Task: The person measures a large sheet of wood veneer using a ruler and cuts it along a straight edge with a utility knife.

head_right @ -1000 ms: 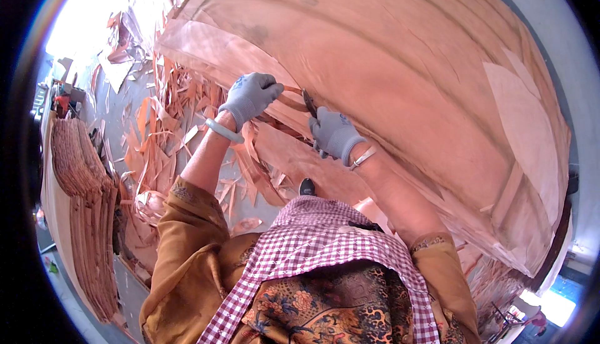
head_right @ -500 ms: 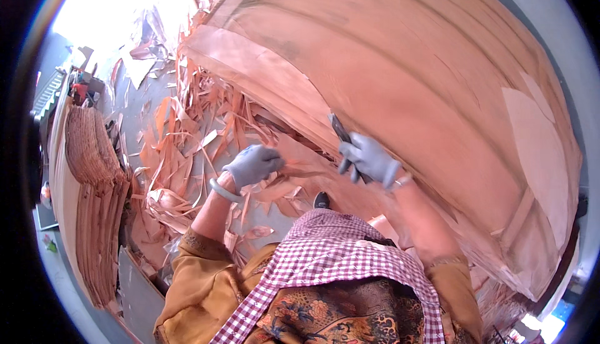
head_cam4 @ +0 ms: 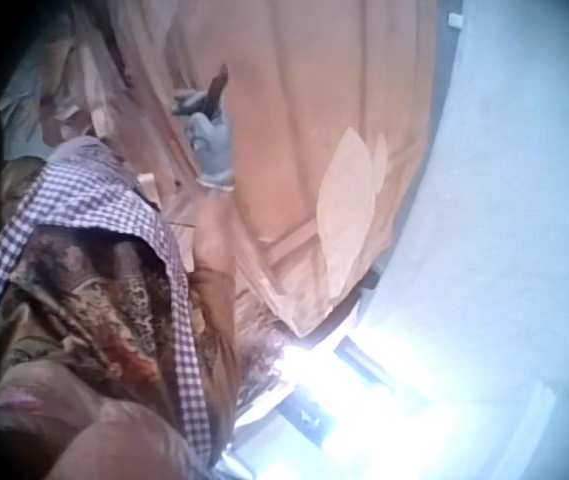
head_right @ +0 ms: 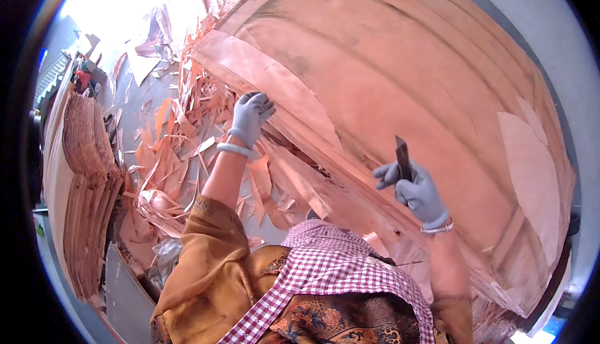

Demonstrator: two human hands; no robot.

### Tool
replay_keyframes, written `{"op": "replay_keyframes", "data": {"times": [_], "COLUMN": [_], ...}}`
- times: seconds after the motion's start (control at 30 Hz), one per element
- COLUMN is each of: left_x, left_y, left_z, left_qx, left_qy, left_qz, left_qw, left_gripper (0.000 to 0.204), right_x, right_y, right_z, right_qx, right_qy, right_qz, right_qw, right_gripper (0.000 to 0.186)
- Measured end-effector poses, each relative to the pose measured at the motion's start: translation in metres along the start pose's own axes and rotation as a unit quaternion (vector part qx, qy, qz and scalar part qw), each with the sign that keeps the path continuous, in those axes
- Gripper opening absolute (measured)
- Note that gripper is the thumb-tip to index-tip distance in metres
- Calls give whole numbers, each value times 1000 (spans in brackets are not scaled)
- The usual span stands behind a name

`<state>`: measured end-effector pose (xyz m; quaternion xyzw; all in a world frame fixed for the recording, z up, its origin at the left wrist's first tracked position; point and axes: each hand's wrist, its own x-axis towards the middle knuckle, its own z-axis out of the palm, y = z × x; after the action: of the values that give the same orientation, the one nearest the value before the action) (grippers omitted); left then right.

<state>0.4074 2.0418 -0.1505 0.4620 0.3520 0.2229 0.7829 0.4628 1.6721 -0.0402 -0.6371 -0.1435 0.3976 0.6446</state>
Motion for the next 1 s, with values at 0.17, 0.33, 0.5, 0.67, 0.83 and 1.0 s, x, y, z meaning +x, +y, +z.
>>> {"op": "replay_keyframes", "data": {"times": [0.17, 0.33, 0.5, 0.67, 0.83, 1.0], "left_x": [18, 19, 18, 25, 30, 36], "left_y": [6, 11, -9, -33, -41, -49], "left_z": [12, 16, 26, 23, 16, 22], "left_qx": [-14, 22, -36, -53, -27, -15], "left_qy": [48, -7, -14, -33, -33, -23], "left_qz": [-106, -74, -56, -75, -82, -91], "left_qw": [993, 997, 998, 995, 996, 995], "left_gripper": [21, 20, 11, 9, 10, 11], "right_x": [52, 127, 202, 248, 259, 275], "right_y": [-18, -13, -3, 2, 2, 27], "right_z": [0, 23, 48, 74, 82, 74], "right_qx": [-62, -145, -352, -464, -508, -614], "right_qy": [-40, -10, 4, 9, 6, 33], "right_qz": [9, -24, -36, 22, 85, 1], "right_qw": [997, 989, 935, 886, 857, 789], "right_gripper": [16, 15, 10, 16, 22, 21]}}
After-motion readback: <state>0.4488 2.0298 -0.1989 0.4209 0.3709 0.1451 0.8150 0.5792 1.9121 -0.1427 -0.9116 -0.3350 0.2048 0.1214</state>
